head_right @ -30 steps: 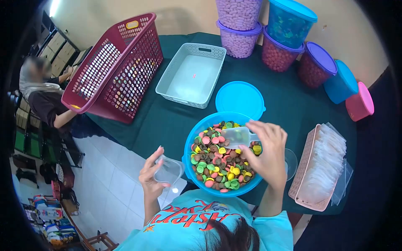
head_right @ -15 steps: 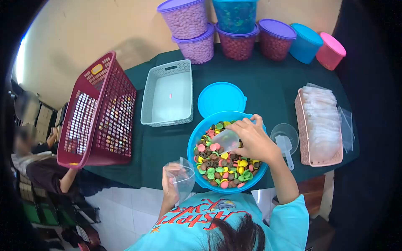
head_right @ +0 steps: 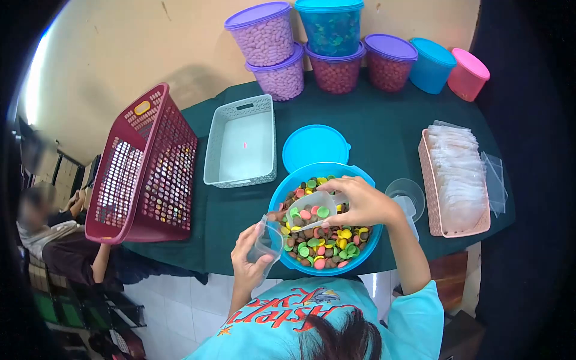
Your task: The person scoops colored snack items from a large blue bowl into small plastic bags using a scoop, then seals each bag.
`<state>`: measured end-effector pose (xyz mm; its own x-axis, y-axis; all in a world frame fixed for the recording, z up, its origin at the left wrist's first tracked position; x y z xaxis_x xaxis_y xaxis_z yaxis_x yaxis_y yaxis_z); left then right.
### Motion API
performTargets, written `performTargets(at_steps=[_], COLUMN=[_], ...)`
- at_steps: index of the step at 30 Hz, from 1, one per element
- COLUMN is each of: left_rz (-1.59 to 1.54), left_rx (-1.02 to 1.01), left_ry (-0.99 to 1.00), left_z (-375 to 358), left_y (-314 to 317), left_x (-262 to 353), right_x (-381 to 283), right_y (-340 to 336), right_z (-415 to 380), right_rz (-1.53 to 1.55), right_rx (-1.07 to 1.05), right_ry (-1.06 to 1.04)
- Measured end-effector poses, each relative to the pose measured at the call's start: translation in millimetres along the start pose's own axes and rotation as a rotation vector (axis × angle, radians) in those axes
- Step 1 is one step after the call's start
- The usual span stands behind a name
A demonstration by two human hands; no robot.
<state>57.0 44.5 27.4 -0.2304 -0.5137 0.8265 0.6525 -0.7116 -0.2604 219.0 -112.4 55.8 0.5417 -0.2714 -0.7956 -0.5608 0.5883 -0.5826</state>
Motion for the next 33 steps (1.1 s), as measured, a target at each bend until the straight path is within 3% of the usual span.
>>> performTargets(at_steps=[1,3,8,10,13,16,18,20,22,25,26,28,33], left_rz=[0.064,0.089,0.076,0.195,0.174,0.271,0.279,0.188,0.173,0.072,0.063,0.000,-0.094], left_rx=[0.015,0.064,0.184,0.146,0.194,0.224,0.256,0.294,0.299,0.271,0.257,0.156,-0.028], left_ry=[0.019,-0.007,-0.106,-0.032,-0.056,-0.026,-0.029,-0.058,-0.042,-0.074,-0.076,-0.133,-0.107], left_z=[-2.4,-8.1,-23.8,-28.0,-31.8,-33.6,-34.2,-36.1,-32.3,-30.5,-29.0,-25.6,-13.5], left_y=[0.9,1.3,9.4,18.2,20.4,23.5,22.4,15.3,9.7,2.8,1.6,4.8,9.8], left_x=[3.5,8.9,22.0,30.4,41.0,48.2,47.2,38.2,40.5,28.1,26.7,21.3,15.0], right_x=[-3.5,-26.1,-82.5,-109.9,-130.4,-141.7,-144.9,-144.1,-136.7,-113.6,-96.0,-68.7,-39.2], right_y=[-3.9,-16.7,-14.0,5.4,23.5,27.3,22.3,3.9,-16.6,-37.7,-34.6,-28.3,-9.8], right_z=[1.4,3.4,10.6,4.5,-3.1,-8.1,-12.0,-8.6,-8.7,-10.6,-14.9,-22.9,-27.5], right_rz=[0.005,-0.087,-0.246,-0.479,-0.722,-0.762,-0.770,-0.898,-0.815,-0.907,-0.965,-1.017,-0.961], right_rx=[-0.015,0.009,-0.135,-0.199,-0.208,-0.310,-0.319,-0.202,-0.105,-0.066,-0.159,-0.251,-0.097], right_ry=[-0.012,-0.254,-0.394,-0.617,-0.747,-0.778,-0.778,-0.750,-0.715,-0.554,-0.444,-0.308,-0.279])
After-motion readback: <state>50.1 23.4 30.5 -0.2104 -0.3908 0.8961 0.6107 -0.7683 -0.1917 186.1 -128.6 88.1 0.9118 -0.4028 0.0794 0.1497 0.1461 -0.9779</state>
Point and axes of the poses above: each hand's wrist, its own z-axis towards the middle knuckle, its own y-axis out of the palm, x = y × z, the point moved 8 cm from there along z, towards the middle knuckle, and after that the axes turned 13 degrees about x, right-handed, at the moved point
